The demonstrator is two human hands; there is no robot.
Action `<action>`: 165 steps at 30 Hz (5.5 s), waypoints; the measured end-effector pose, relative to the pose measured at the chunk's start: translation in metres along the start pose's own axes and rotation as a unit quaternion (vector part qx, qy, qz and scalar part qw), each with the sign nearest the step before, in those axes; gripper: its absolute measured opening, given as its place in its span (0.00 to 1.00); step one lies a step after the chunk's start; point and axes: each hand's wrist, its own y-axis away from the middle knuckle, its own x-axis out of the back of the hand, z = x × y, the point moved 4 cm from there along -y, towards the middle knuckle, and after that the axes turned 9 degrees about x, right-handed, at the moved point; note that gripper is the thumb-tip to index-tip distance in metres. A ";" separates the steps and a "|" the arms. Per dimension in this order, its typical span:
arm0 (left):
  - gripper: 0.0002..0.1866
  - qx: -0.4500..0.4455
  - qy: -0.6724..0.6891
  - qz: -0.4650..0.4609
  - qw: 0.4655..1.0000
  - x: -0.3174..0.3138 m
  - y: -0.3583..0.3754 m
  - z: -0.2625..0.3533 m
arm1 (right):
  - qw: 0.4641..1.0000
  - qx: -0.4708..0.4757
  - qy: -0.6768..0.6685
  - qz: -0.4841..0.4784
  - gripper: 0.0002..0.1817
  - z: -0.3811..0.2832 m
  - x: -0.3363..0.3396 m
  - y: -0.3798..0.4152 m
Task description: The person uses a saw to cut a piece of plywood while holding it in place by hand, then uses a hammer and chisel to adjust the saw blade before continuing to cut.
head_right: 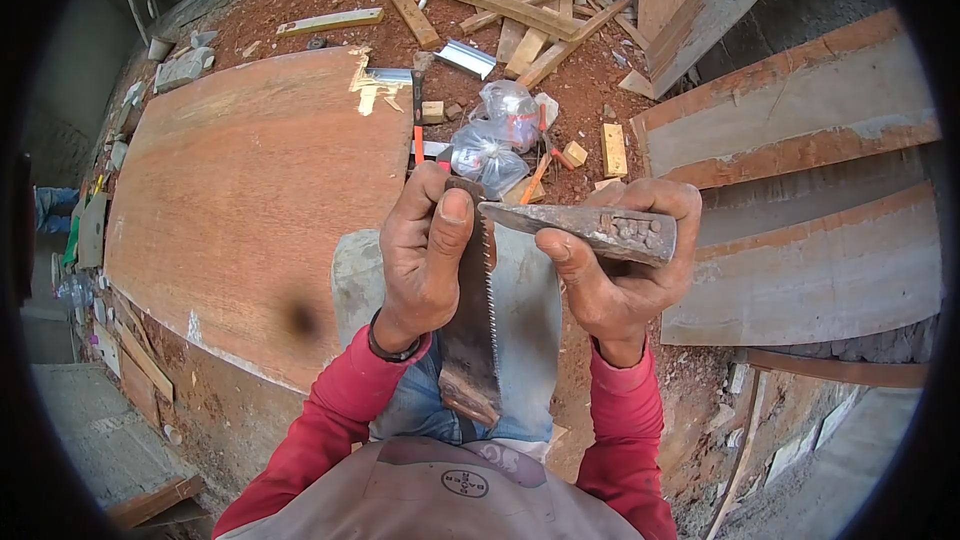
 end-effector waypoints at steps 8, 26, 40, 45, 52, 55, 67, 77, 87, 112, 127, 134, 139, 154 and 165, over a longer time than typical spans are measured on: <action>0.15 -0.002 -0.021 -0.015 1.000 0.002 -0.003 0.000 | 1.000 -0.001 0.028 -0.011 0.30 0.002 0.003 -0.002; 0.25 0.004 -0.098 0.022 0.995 -0.009 -0.002 0.024 | 0.998 -0.037 0.046 -0.007 0.28 0.003 0.012 0.001; 0.19 -0.116 -0.065 0.007 0.991 -0.034 -0.029 0.030 | 0.997 -0.040 0.060 0.018 0.25 -0.018 0.023 -0.028; 0.26 -0.062 -0.127 -0.012 0.990 -0.033 -0.025 0.026 | 0.997 -0.054 0.054 0.019 0.22 -0.022 0.020 -0.029; 0.21 -0.146 -0.112 0.034 0.982 -0.040 -0.030 0.025 | 0.989 -0.122 0.079 0.007 0.19 -0.022 0.025 -0.029; 0.19 -0.113 -0.083 0.010 0.990 -0.040 -0.031 0.017 | 0.995 -0.074 0.066 0.021 0.20 -0.020 0.024 -0.027; 0.23 0.001 0.005 -0.029 1.000 -0.037 -0.028 0.005 | 0.984 0.097 0.146 -0.025 0.27 -0.022 0.034 -0.019; 0.23 0.002 0.000 -0.035 0.999 -0.035 -0.028 0.006 | 0.972 0.130 0.186 -0.055 0.29 -0.022 0.032 -0.017; 0.23 -0.102 -0.031 -0.012 0.994 -0.032 -0.032 0.003 | 0.994 -0.031 0.108 -0.002 0.23 -0.014 0.023 -0.014; 0.26 -0.013 -0.059 -0.092 0.994 -0.036 -0.031 0.003 | 0.975 0.132 0.171 -0.046 0.30 -0.013 0.040 -0.006; 0.21 -0.067 -0.062 -0.015 0.996 -0.040 -0.034 -0.003 | 0.992 -0.068 0.101 0.033 0.23 -0.008 0.029 0.004; 0.21 -0.090 -0.088 0.011 0.992 -0.041 -0.035 0.003 | 0.982 -0.170 0.082 0.012 0.17 -0.005 0.030 -0.001; 0.21 -0.022 -0.046 -0.028 0.998 -0.043 -0.035 0.000 | 0.994 -0.083 0.063 0.037 0.22 0.001 0.036 0.005; 0.22 -0.051 -0.016 -0.035 0.998 -0.044 -0.036 0.000 | 0.970 0.135 0.196 -0.040 0.30 -0.007 0.043 0.007; 0.19 -0.074 -0.060 0.026 0.995 -0.042 -0.038 -0.002 | 0.988 -0.117 0.088 0.040 0.20 -0.008 0.029 0.006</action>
